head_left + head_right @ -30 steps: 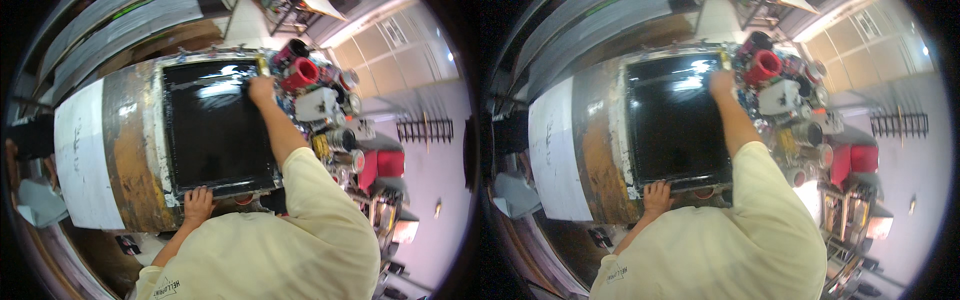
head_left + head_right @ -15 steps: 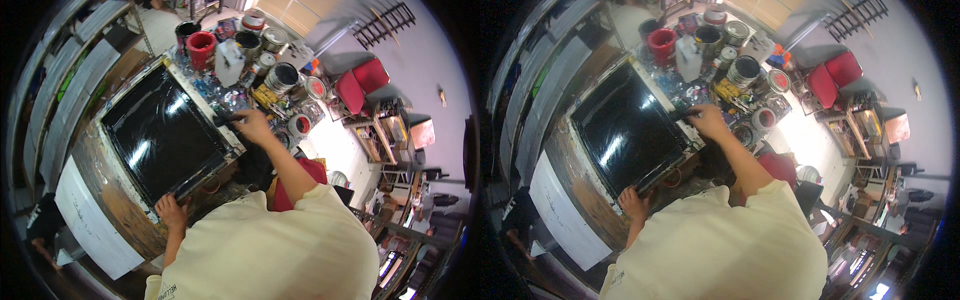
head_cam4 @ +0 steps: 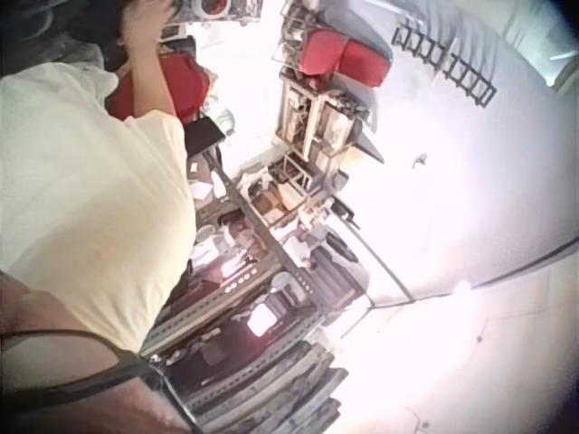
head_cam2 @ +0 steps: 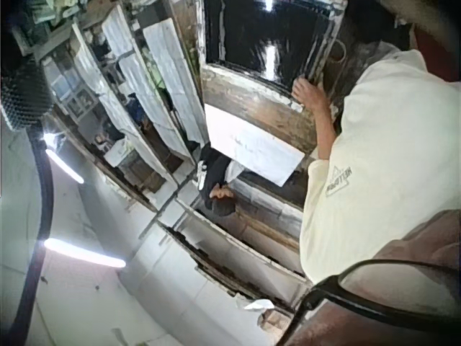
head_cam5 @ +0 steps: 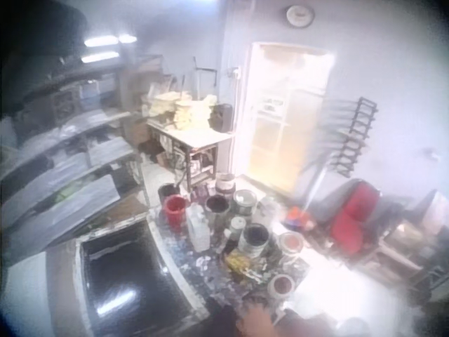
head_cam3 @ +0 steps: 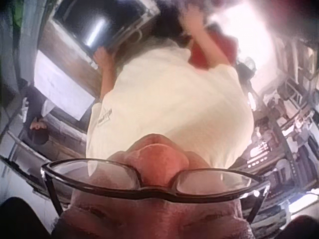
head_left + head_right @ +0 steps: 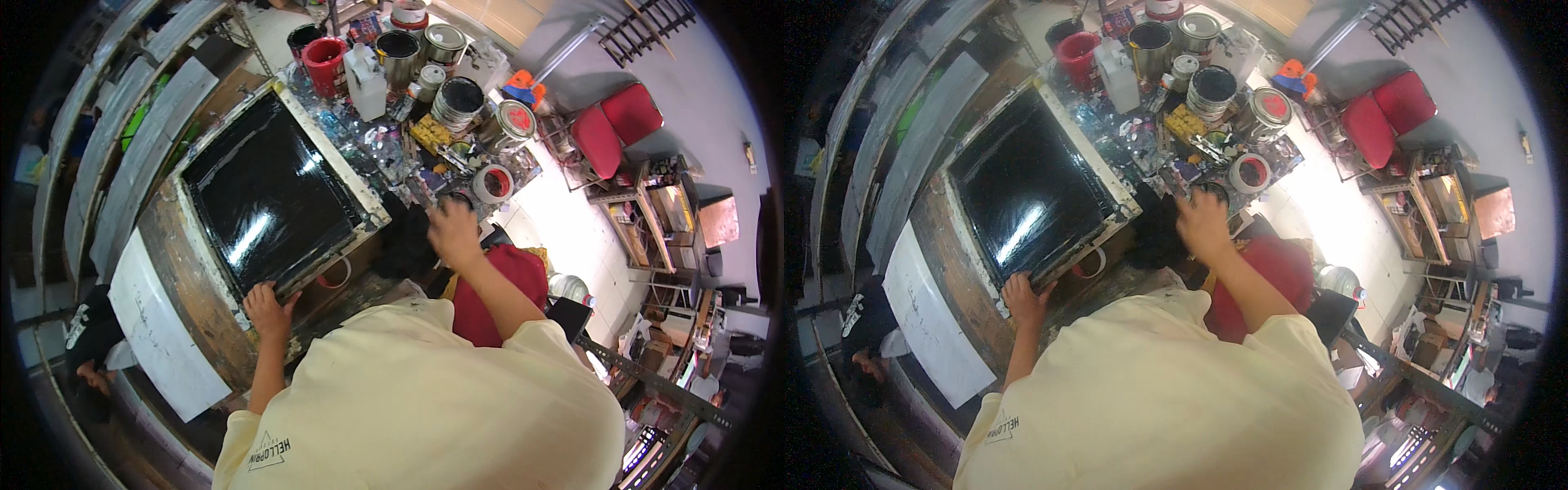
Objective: The person performs screen printing on white packaging materials by hand, applying black ink through a screen frame onto each item, removing the printed items, and wiping the screen with a cloth.
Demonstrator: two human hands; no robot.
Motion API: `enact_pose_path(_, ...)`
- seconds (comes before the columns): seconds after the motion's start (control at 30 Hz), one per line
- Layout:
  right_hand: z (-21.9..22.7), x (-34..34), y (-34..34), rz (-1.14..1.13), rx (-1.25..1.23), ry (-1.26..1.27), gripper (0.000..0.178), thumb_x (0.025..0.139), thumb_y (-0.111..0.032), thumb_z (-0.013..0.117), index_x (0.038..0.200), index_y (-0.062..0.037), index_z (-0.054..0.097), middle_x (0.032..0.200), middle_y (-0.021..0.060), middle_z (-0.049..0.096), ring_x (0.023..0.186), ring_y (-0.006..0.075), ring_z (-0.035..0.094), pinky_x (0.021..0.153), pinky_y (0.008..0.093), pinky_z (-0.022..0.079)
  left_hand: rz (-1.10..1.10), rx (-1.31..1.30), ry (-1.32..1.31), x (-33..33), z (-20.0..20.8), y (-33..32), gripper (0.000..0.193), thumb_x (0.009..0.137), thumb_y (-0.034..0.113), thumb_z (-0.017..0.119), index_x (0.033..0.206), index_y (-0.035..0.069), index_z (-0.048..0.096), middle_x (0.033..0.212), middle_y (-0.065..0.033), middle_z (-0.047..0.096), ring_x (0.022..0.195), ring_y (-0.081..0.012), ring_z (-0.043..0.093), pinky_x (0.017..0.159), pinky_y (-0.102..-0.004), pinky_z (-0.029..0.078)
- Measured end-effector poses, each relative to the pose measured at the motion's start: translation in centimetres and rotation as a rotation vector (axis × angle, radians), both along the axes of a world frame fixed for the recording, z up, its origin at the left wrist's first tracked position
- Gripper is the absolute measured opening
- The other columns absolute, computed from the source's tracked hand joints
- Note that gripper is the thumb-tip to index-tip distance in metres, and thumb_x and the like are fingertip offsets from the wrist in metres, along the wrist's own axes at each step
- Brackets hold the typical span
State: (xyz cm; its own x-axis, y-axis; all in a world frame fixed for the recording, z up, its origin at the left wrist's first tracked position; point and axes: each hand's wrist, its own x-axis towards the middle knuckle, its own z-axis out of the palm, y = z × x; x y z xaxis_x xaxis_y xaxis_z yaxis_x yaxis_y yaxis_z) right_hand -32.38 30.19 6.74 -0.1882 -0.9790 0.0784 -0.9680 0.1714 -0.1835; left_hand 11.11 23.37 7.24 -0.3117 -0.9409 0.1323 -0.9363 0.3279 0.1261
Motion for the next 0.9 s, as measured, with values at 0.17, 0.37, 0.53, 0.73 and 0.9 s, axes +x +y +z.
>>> enact_pose_path(0.17,-5.3,6.3,2.7,0.238,0.172,0.038,0.053,0.082,-0.019,0.072,0.133,-0.0148,0.059,0.136,0.021,0.051,0.117,0.0393,0.055,0.086,0.0523,0.054,0.017,0.007,-0.011,-0.1,0.1,0.0,0.061,0.073,0.047,0.087,0.111,0.005,0.064,0.109,-0.0114,0.061,0.109,-0.0328,0.058,0.098,-0.0473,0.041)
enact_pose_path(0.37,-6.0,3.6,-2.3,0.383,0.24,-0.111,0.03,0.09,-0.008,0.058,0.119,-0.0105,0.06,0.109,0.0193,0.052,0.097,0.0376,0.063,0.068,0.0445,0.061,-0.034,0.001,0.022,0.5,0.2,-0.2,0.059,0.074,0.047,0.085,0.11,0.005,0.064,0.107,-0.0108,0.061,0.107,-0.0319,0.058,0.096,-0.0464,0.042)
enact_pose_path(0.53,-5.7,5.1,-0.9,0.261,0.188,-0.093,0.042,0.088,-0.003,0.059,0.13,-0.0071,0.056,0.117,0.0239,0.051,0.104,0.0416,0.059,0.078,0.0451,0.059,-0.086,-0.027,0.018,0.1,1.2,0.3,0.061,0.073,0.044,0.086,0.115,0.005,0.064,0.11,-0.0104,0.061,0.106,-0.0316,0.058,0.096,-0.0456,0.042)
enact_pose_path(0.73,-3.4,4.3,1.2,0.384,0.307,-0.073,0.06,0.088,-0.005,0.06,0.147,-0.0065,0.047,0.139,0.0329,0.046,0.117,0.0493,0.055,0.102,0.0483,0.051,-0.101,-0.053,0.023,0.8,0.0,0.2,0.062,0.072,0.039,0.087,0.118,0.006,0.063,0.115,-0.0102,0.06,0.109,-0.0306,0.058,0.096,-0.046,0.042)
enact_pose_path(0.9,-0.6,3.4,0.8,0.239,0.154,-0.426,0.062,0.089,-0.003,0.062,0.149,-0.0059,0.046,0.132,0.0337,0.052,0.114,0.0507,0.058,0.107,0.0517,0.047,-0.083,-0.046,0.057,0.9,0.5,0.4,0.061,0.071,0.037,0.087,0.118,0.007,0.063,0.111,-0.0093,0.06,0.106,-0.0286,0.058,0.095,-0.0457,0.043)
